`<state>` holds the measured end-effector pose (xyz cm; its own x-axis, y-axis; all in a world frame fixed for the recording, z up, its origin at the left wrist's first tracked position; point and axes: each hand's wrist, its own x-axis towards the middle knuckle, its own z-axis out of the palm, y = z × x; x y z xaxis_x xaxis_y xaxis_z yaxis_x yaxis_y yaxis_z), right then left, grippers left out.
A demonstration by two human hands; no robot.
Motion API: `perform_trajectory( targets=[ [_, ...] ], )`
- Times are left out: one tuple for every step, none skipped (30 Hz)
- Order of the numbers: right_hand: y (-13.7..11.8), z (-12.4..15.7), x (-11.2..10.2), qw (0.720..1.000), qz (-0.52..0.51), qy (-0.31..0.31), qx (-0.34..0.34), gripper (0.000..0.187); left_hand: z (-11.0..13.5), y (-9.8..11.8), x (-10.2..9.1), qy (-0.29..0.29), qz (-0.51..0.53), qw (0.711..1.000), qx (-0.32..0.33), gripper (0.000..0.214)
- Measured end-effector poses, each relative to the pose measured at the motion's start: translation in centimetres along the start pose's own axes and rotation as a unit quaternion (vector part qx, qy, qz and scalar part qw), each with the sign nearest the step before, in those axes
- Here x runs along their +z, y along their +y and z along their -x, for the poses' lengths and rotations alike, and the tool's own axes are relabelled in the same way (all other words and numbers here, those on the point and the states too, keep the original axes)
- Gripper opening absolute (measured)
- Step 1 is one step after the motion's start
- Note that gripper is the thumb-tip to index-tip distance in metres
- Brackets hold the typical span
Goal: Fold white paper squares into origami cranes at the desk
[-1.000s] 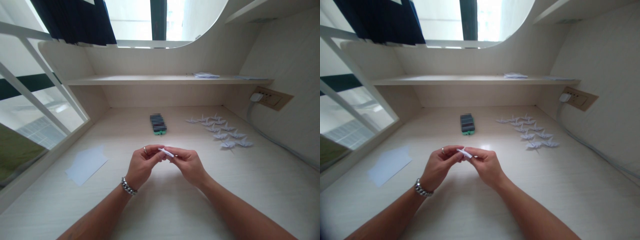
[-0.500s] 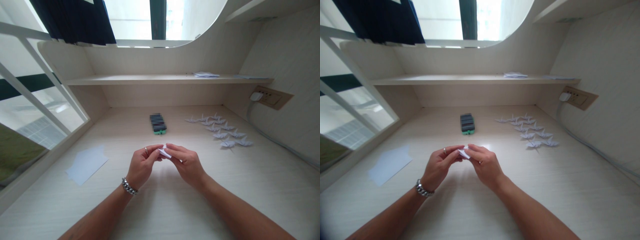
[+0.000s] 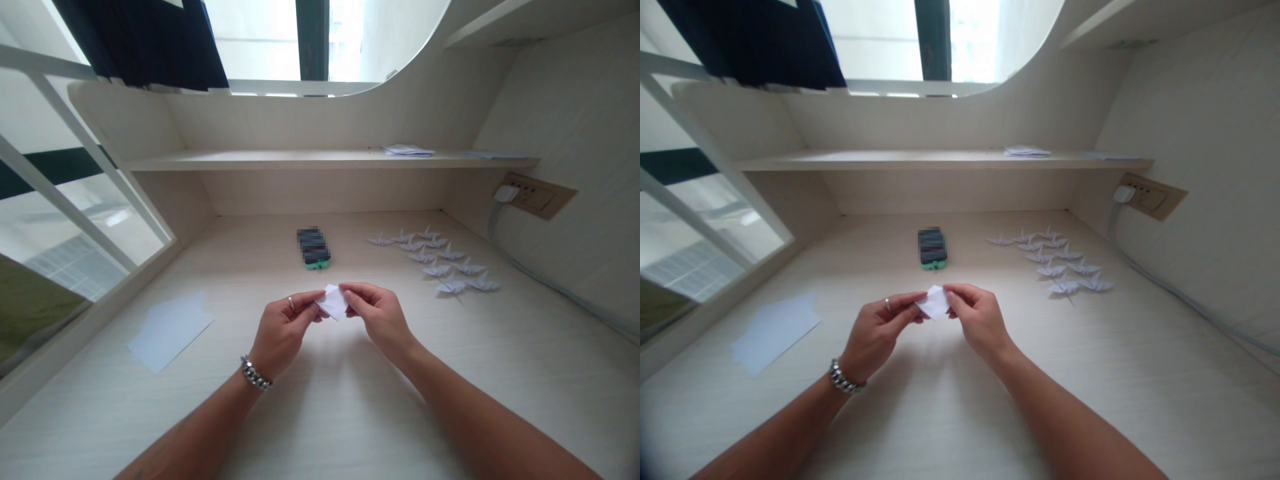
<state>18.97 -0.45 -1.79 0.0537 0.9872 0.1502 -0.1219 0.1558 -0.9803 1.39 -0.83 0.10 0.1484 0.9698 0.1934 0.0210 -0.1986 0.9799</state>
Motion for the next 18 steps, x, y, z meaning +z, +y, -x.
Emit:
perform_trajectory(
  targets=[
    [0.04, -0.06, -0.01, 1.000, -0.002, -0.003, 0.004, 0.028, 0.04, 0.02, 0.02, -0.004, -0.002, 1.000, 0.004, 0.024],
    [0.07, -0.09, -0.03, 1.000, -0.007, -0.006, 0.006, 0.027, 0.07, 0.04, 0.03, -0.008, -0.002, 1.000, 0.006, 0.024],
    [0.09, -0.10, -0.06, 1.000, -0.011, -0.007, 0.007, 0.027, 0.09, 0.06, 0.04, -0.011, 0.000, 1.000, 0.006, 0.024],
    [0.09, -0.09, -0.09, 1.000, -0.014, -0.008, 0.008, 0.027, 0.11, 0.09, 0.06, -0.013, 0.003, 1.000, 0.004, 0.025],
    [0.09, -0.06, -0.13, 1.000, -0.014, -0.009, 0.009, 0.026, 0.12, 0.12, 0.08, -0.014, 0.007, 1.000, 0.000, 0.027],
    [0.09, -0.04, -0.15, 1.000, -0.011, -0.010, 0.009, 0.026, 0.13, 0.16, 0.10, -0.013, 0.011, 1.000, -0.004, 0.030],
    [0.09, -0.02, -0.17, 1.000, -0.008, -0.012, 0.009, 0.026, 0.13, 0.19, 0.12, -0.011, 0.015, 1.000, -0.007, 0.032],
    [0.11, 0.00, -0.17, 1.000, -0.005, -0.015, 0.009, 0.026, 0.13, 0.22, 0.14, -0.010, 0.017, 1.000, -0.010, 0.035],
    [0.13, 0.01, -0.15, 1.000, -0.004, -0.020, 0.009, 0.026, 0.11, 0.23, 0.16, -0.010, 0.017, 1.000, -0.013, 0.037],
    [0.15, 0.03, -0.12, 1.000, -0.004, -0.025, 0.008, 0.026, 0.09, 0.22, 0.18, -0.012, 0.016, 1.000, -0.015, 0.039],
    [0.17, 0.04, -0.07, 1.000, -0.005, -0.030, 0.006, 0.025, 0.06, 0.18, 0.20, -0.017, 0.015, 1.000, -0.017, 0.041],
    [0.18, 0.07, -0.01, 0.999, -0.005, -0.036, 0.004, 0.024, 0.03, 0.12, 0.22, -0.025, 0.014, 0.999, -0.020, 0.042],
    [0.18, 0.11, 0.06, 0.999, -0.004, -0.043, 0.003, 0.024, 0.00, 0.05, 0.23, -0.034, 0.015, 0.999, -0.022, 0.044],
    [0.16, 0.16, 0.14, 0.999, -0.001, -0.052, 0.003, 0.023, -0.01, -0.05, 0.26, -0.043, 0.018, 0.999, -0.023, 0.045],
    [0.14, 0.22, 0.21, 0.998, 0.003, -0.061, 0.003, 0.022, 0.00, -0.14, 0.28, -0.051, 0.023, 0.998, -0.022, 0.046],
    [0.11, 0.28, 0.28, 0.998, 0.007, -0.070, 0.003, 0.022, 0.02, -0.23, 0.31, -0.058, 0.026, 0.998, -0.022, 0.047],
    [0.09, 0.34, 0.34, 0.997, 0.008, -0.077, 0.003, 0.022, 0.05, -0.31, 0.33, -0.064, 0.027, 0.997, -0.021, 0.046],
    [0.08, 0.39, 0.38, 0.996, 0.006, -0.084, 0.003, 0.022, 0.09, -0.37, 0.35, -0.069, 0.025, 0.997, -0.020, 0.044]
  ],
)
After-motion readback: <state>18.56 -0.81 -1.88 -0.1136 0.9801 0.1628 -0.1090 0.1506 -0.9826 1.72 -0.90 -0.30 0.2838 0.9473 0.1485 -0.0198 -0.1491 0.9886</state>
